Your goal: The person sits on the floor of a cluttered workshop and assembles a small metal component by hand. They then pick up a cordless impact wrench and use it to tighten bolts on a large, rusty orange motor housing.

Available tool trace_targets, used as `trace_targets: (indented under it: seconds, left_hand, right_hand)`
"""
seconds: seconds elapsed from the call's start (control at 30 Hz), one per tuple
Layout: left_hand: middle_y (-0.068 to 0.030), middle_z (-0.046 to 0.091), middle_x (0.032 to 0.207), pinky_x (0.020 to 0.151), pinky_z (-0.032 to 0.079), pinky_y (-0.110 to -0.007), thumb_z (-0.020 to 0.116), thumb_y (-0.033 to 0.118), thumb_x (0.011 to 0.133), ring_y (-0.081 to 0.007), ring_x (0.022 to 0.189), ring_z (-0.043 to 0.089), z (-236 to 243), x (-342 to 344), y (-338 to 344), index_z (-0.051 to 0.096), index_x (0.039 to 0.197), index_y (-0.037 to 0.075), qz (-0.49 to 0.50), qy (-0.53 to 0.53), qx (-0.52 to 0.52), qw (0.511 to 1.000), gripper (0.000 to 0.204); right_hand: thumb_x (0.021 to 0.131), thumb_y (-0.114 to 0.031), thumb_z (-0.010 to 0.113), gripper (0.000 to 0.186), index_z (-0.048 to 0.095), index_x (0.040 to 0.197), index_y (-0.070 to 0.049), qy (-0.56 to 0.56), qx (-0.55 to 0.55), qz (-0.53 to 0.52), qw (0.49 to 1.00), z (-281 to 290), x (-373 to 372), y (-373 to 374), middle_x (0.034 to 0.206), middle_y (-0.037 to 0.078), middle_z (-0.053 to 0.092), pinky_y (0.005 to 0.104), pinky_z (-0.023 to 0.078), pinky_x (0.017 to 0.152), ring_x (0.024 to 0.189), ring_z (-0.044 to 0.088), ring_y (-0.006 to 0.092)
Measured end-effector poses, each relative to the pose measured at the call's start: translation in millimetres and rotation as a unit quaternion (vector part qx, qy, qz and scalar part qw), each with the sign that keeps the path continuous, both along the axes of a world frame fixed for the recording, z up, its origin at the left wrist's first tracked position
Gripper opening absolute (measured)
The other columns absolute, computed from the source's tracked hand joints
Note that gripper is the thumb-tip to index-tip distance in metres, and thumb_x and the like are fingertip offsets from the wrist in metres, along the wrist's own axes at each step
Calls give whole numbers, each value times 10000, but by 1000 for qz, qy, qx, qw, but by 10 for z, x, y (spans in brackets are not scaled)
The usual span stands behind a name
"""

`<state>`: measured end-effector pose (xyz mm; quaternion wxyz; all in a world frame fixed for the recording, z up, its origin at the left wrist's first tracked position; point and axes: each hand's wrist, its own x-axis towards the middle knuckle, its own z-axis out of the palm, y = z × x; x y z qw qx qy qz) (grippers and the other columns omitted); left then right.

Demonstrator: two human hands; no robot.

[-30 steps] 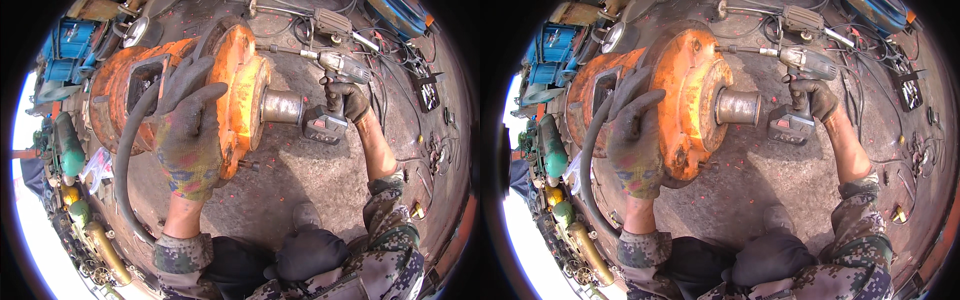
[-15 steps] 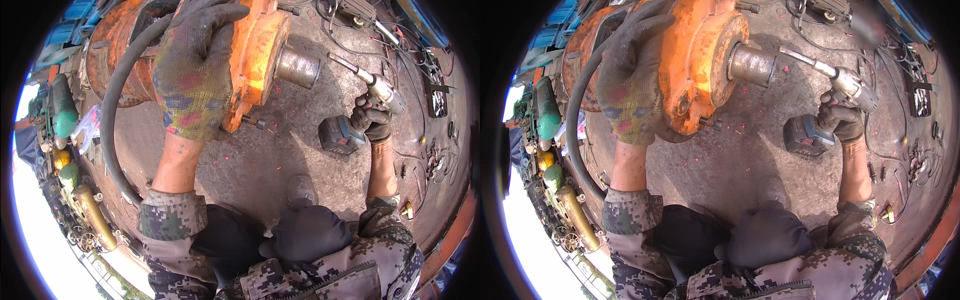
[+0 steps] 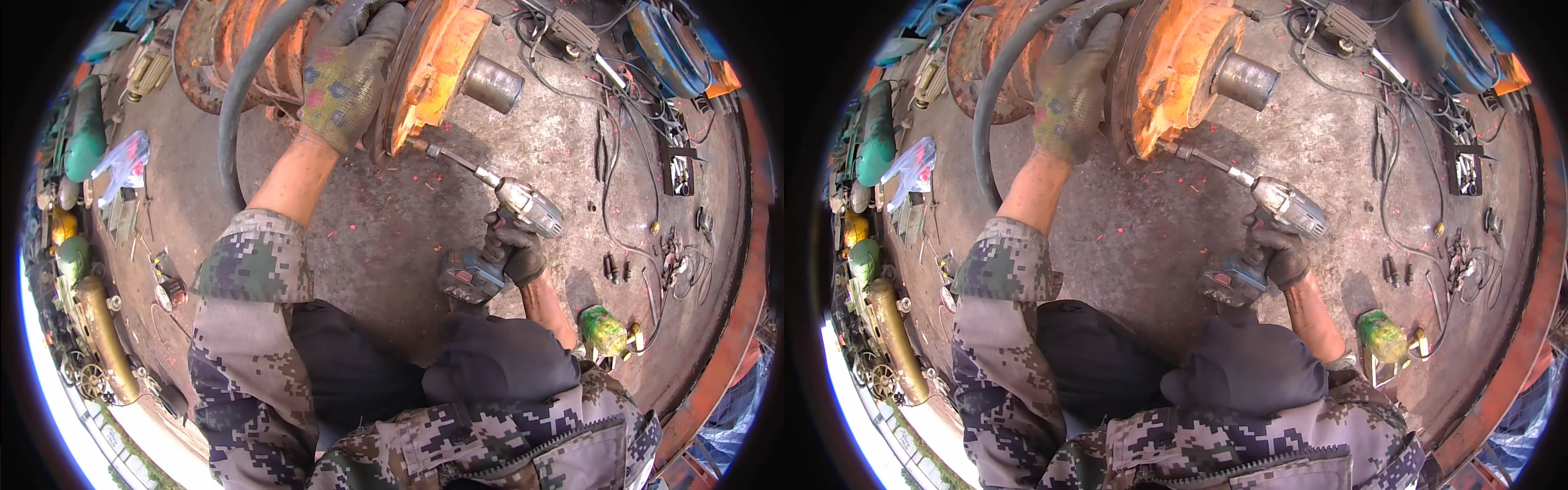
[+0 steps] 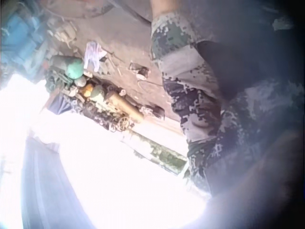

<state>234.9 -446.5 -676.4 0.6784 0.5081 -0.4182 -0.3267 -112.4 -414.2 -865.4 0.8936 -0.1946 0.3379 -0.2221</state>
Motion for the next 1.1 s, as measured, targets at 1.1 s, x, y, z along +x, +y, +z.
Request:
trace_targets:
  seconds: [1.1]
  left_hand:
    - [-161, 632, 1356, 1148, 486, -410, 390, 254, 1135, -269, 1277, 611, -381, -84, 158, 580, 1368, 16, -1, 141, -91, 986, 383]
  right_hand:
    - [784, -26, 715, 264, 600, 1019, -55, 71, -103, 31, 992, 79, 104, -81, 691, 43, 513, 359, 407, 566, 565, 491, 183]
